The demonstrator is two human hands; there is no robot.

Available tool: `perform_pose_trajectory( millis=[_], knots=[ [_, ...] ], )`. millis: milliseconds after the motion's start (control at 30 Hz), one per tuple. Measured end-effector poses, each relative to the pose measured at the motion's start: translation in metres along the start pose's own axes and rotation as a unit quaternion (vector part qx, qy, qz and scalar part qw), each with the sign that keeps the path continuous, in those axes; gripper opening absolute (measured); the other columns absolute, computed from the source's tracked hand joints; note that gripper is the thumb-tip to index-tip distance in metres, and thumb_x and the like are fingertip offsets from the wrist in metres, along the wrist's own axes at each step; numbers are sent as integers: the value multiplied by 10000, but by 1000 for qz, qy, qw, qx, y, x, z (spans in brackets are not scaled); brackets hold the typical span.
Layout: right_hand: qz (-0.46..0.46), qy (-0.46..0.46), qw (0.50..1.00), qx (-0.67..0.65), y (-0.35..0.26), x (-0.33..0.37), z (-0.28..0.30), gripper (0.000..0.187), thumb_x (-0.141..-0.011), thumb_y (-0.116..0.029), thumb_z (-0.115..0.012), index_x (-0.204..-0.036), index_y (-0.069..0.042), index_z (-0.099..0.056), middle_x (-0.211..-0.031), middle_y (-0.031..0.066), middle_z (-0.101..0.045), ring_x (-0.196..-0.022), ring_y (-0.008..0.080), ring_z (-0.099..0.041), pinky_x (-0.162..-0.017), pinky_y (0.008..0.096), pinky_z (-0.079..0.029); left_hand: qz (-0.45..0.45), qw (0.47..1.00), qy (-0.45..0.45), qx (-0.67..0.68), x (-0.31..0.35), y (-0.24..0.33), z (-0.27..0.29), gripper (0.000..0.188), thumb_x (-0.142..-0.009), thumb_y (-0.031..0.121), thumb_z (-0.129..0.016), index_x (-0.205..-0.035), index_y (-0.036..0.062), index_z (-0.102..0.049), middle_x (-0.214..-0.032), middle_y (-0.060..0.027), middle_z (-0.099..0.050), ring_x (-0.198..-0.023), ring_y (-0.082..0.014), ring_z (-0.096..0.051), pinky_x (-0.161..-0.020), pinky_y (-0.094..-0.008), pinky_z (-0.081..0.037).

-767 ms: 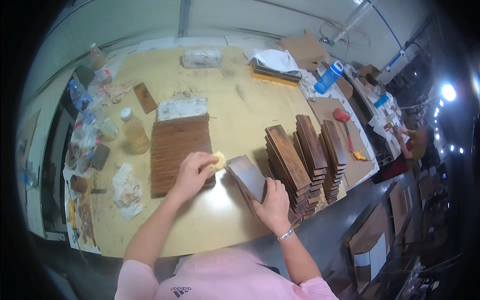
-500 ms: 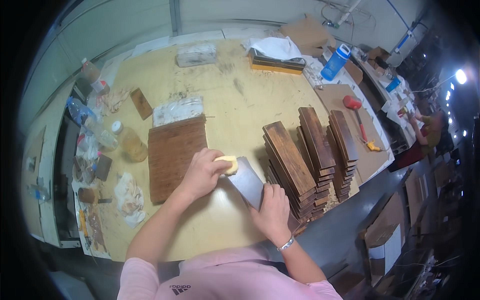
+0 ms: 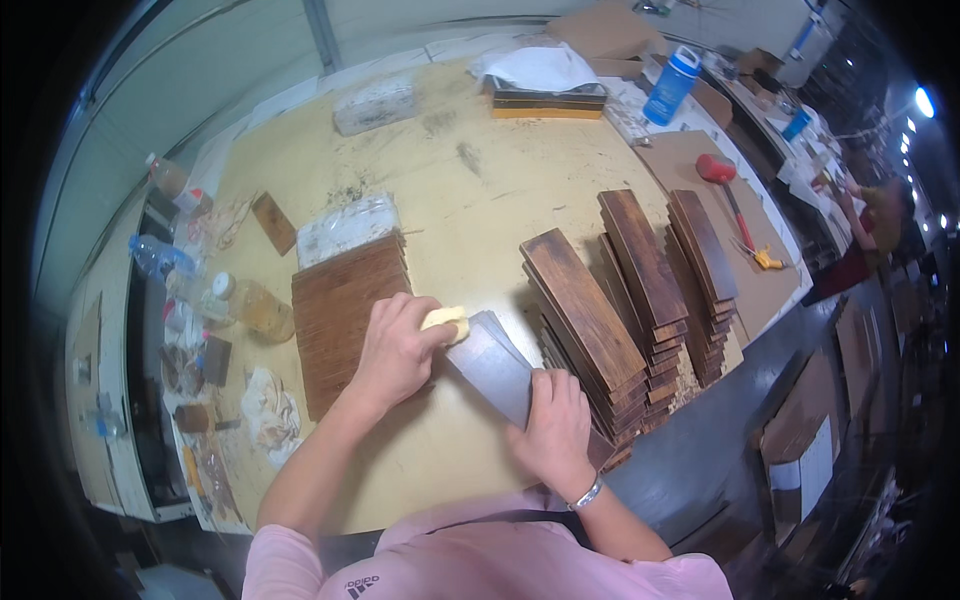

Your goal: The person wipes individual wooden blocks with a sponge and a cloth, handling them one at a time and placing them into a stack.

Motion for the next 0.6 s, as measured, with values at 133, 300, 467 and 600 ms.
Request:
perform_pose_trajectory(
  millis=[133,300,467,600],
  knots=[
    [-23,10,1000,5,-2,-2,1,577,-654,-132,-804,-1120,-5,-489,-1064,164,-503,-1004,331,-505,-822,419,-410,17,998,56,6,5,-13,5,265,-708,-10,-700,-928,130,-745,-1050,-69,-647,-1007,-269,-571,-860,-384,-421],
    [-38,8,999,6,-2,-4,-3,623,-662,-160,-798,-1175,5,-485,-1106,179,-524,-1048,353,-521,-866,435,-454,-25,998,30,42,0,-8,-11,274,-721,-25,-682,-942,124,-743,-1054,-76,-645,-1000,-276,-568,-854,-388,-424],
    [-70,-23,997,-14,1,-4,-9,654,-690,-188,-780,-1222,7,-453,-1129,213,-579,-1048,390,-589,-856,476,-505,-26,996,20,82,-5,-15,-17,282,-713,-36,-675,-933,127,-742,-1054,-72,-650,-1006,-279,-574,-853,-394,-424],
    [-102,-63,993,-10,-4,-7,-13,640,-701,-176,-762,-1224,-8,-433,-1108,226,-602,-1016,413,-621,-809,497,-521,-7,995,45,86,-14,-26,-18,271,-711,-34,-676,-911,134,-746,-1044,-68,-654,-1020,-276,-580,-856,-391,-425]
  ],
)
Point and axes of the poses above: each hand's wrist, its own x-axis away from the middle knuckle, its own z-axis out of the back of the hand, y = z × x, the point moved 5 cm from there along -x, towards the middle knuckle
